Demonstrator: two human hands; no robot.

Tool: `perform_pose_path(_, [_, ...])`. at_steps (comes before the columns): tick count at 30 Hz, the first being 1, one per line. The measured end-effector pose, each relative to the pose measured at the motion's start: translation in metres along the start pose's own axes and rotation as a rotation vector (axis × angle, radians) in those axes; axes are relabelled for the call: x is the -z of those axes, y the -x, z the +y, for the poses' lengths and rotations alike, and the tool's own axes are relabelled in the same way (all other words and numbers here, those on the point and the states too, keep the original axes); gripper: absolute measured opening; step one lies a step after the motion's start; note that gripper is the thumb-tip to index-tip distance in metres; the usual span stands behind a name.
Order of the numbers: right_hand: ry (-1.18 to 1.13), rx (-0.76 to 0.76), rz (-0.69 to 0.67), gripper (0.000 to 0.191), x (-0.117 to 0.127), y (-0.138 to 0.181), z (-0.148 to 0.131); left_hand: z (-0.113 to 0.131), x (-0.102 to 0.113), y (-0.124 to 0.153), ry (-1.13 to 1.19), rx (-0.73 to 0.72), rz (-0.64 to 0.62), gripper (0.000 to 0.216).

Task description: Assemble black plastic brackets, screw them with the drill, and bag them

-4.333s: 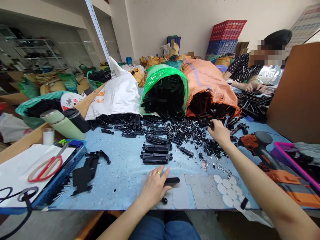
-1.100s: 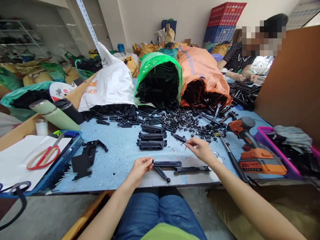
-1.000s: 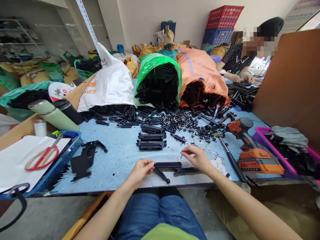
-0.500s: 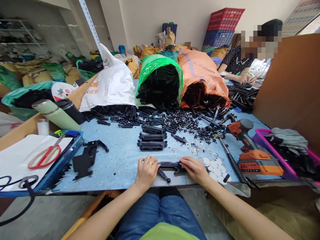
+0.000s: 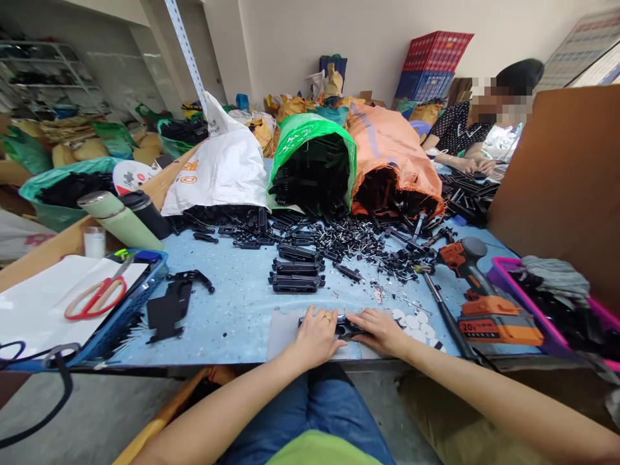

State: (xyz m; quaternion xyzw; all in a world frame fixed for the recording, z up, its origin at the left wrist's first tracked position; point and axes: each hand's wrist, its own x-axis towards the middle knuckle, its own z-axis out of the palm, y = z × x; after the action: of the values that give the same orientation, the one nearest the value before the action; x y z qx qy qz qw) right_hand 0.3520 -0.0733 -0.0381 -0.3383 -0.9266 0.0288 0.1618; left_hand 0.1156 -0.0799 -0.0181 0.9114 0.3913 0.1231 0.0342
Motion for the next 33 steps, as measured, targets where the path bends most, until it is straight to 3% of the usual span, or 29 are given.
perform_pose_path(6, [0.174,-0.163,-0.023,0.050,0.021,-0.005,-0.007,-0.014,0.009,0.003,0.003,0.043,0.018,0.046])
perform_pose_path(8, [0.015,-0.093,-0.008,0.053,0.038,-0.012,-0.021,-0.012,0.025,0.010,0.133,0.070,0.072,0.051])
perform_pose_path(12, [-0.592,0.106,0.066,0.052,0.068,-0.035,-0.066,0.011,0.063,0.032,0.638,0.002,0.290,0.059])
perform_pose_path(14, [-0.817,0.078,0.219,0.048,0.058,-0.051,-0.092,0.027,0.072,0.040,0.843,0.008,0.444,0.059])
perform_pose_path(16, [-0.917,-0.041,0.492,0.043,0.030,-0.069,-0.112,0.039,0.069,0.044,0.943,0.056,0.633,0.057])
perform_pose_path(18, [-0.893,-0.174,0.759,0.043,-0.005,-0.088,-0.121,0.039,0.057,0.045,0.915,0.054,0.760,0.053])
perform_pose_path(19, [-0.849,-0.216,0.827,0.044,-0.021,-0.098,-0.118,0.033,0.050,0.045,0.846,0.034,0.785,0.052])
perform_pose_path(21, [-0.710,-0.224,0.790,0.044,-0.039,-0.121,-0.096,0.012,0.036,0.044,0.616,0.028,0.748,0.055])
perform_pose_path(24, [-0.349,-0.258,0.479,0.038,-0.036,-0.163,-0.028,-0.027,0.020,0.041,0.228,0.109,0.516,0.058])
perform_pose_path(26, [-0.014,-0.550,0.231,0.033,-0.022,-0.196,0.027,-0.046,0.012,0.036,0.061,0.127,0.318,0.046])
perform_pose_path(29, [0.113,-0.728,0.151,0.036,-0.004,-0.244,0.101,-0.060,0.004,0.019,-0.055,0.223,0.151,0.034])
perform_pose_path(33, [0.207,-0.846,0.086,0.039,-0.003,-0.283,0.155,-0.084,0.007,-0.014,-0.072,0.296,0.164,0.040])
